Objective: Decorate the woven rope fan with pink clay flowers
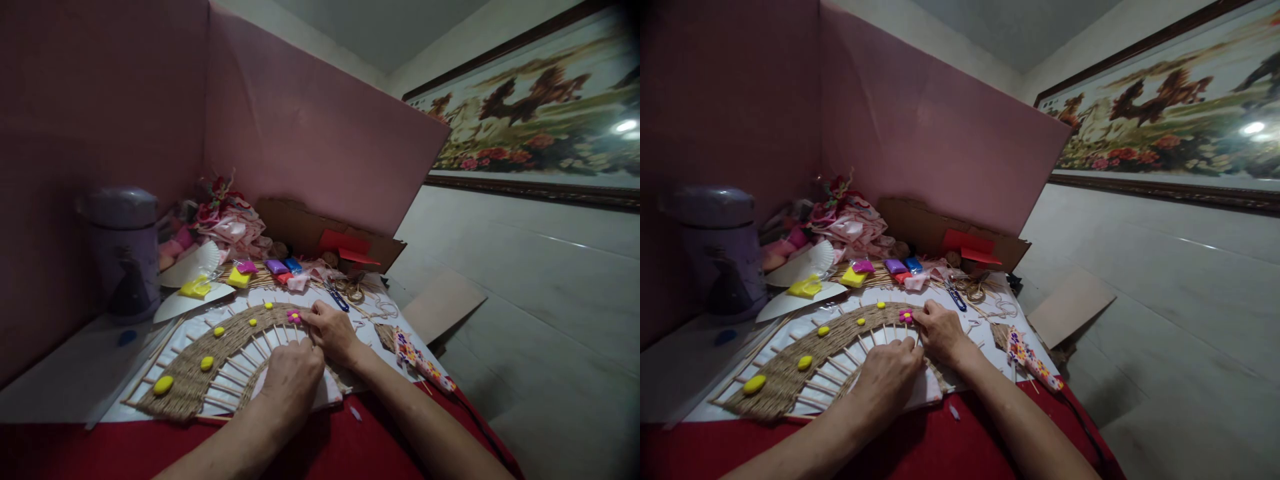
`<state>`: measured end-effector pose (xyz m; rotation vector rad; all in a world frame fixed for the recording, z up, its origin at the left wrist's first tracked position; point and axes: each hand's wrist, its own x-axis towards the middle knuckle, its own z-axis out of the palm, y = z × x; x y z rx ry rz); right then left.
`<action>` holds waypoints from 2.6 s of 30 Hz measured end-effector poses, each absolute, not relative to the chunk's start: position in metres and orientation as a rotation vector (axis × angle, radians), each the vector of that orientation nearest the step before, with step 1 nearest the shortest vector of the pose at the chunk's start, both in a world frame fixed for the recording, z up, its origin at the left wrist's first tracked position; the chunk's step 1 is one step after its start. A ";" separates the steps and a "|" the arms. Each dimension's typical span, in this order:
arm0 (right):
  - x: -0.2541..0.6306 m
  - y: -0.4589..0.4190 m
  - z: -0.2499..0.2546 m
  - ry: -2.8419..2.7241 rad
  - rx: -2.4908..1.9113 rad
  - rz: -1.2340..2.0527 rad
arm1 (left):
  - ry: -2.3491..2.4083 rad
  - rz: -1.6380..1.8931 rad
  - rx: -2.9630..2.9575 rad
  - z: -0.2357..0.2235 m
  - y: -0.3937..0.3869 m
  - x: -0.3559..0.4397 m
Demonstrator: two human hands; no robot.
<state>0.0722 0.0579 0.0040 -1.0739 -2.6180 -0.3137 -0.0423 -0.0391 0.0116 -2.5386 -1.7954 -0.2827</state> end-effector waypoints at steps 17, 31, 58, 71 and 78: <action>0.068 0.062 0.008 -2.616 -1.108 -0.347 | -1.779 -0.311 -2.530 0.009 -0.039 -0.042; 0.056 0.069 0.013 -2.715 -1.077 -0.311 | -1.784 -0.338 -2.576 0.012 -0.041 -0.043; 0.096 0.054 0.008 -1.505 -0.972 0.578 | -1.990 -0.839 -1.716 0.032 -0.021 -0.085; 0.099 0.051 0.011 -1.522 -0.765 0.410 | -2.033 -1.492 -1.761 0.031 -0.012 -0.088; 0.111 0.043 0.025 -1.356 -0.711 0.108 | -1.674 -2.263 -1.282 0.041 -0.009 -0.097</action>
